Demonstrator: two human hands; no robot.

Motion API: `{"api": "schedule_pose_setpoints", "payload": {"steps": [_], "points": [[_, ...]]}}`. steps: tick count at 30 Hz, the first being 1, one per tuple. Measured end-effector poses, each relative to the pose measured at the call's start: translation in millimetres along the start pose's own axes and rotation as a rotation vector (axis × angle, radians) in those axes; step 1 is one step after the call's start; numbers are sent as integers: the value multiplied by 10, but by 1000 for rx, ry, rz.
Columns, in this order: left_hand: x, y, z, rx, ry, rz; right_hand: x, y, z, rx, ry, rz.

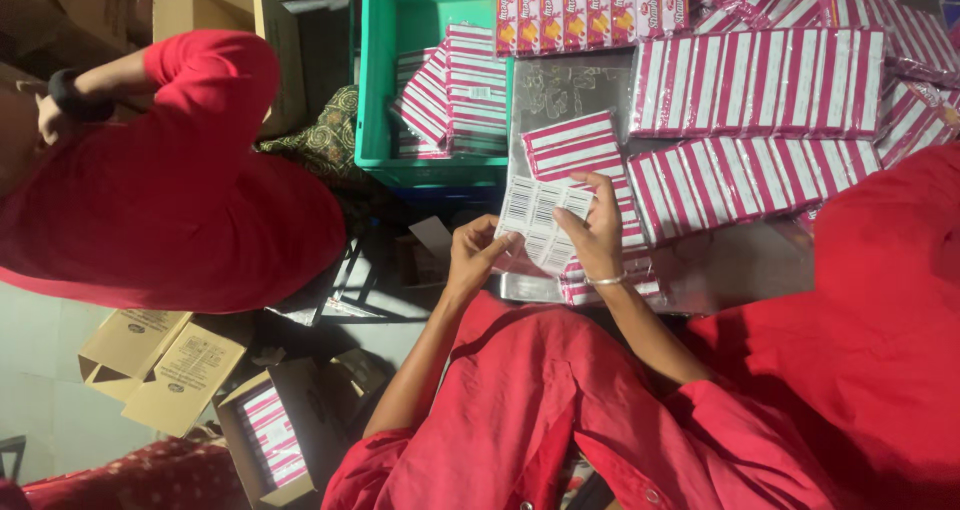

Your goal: The person applies white labels to pink-and-white striped snack packages by hand, smoothing each label and stacking the labeled packages on a metal table. A coworker nearby places packages into a green crate.

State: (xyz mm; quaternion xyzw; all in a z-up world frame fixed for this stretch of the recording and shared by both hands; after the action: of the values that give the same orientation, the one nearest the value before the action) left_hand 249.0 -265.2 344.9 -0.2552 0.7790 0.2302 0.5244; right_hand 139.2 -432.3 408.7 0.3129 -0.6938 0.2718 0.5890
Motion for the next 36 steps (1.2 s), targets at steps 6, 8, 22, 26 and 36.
{"api": "schedule_pose_setpoints", "payload": {"steps": [6,8,22,26,36], "points": [[-98,28,-170,2,-37,-41,611,302,-157,-205,838,622],[-88,59,-208,1,-85,-49,694,398,-292,-135,980,776],[-269,202,-298,63,-361,-63,698,390,-372,102,1020,662],[-198,189,-325,88,-203,-18,641,314,-316,142,992,529],[-286,157,-388,34,-329,-89,797,286,-286,184,923,598]]}}
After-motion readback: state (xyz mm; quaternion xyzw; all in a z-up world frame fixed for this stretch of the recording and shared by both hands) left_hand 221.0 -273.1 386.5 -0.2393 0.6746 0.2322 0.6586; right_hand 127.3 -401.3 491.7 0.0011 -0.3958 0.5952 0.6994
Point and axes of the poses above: each hand's wrist, its own y-axis away from the middle knuckle, its own z-axis out of the back of the hand, x = y × z, the point moved 3 cm from there along -y, towards the middle knuckle, and after that the axes turned 2 degrees about -z, right-handed, at the moved point
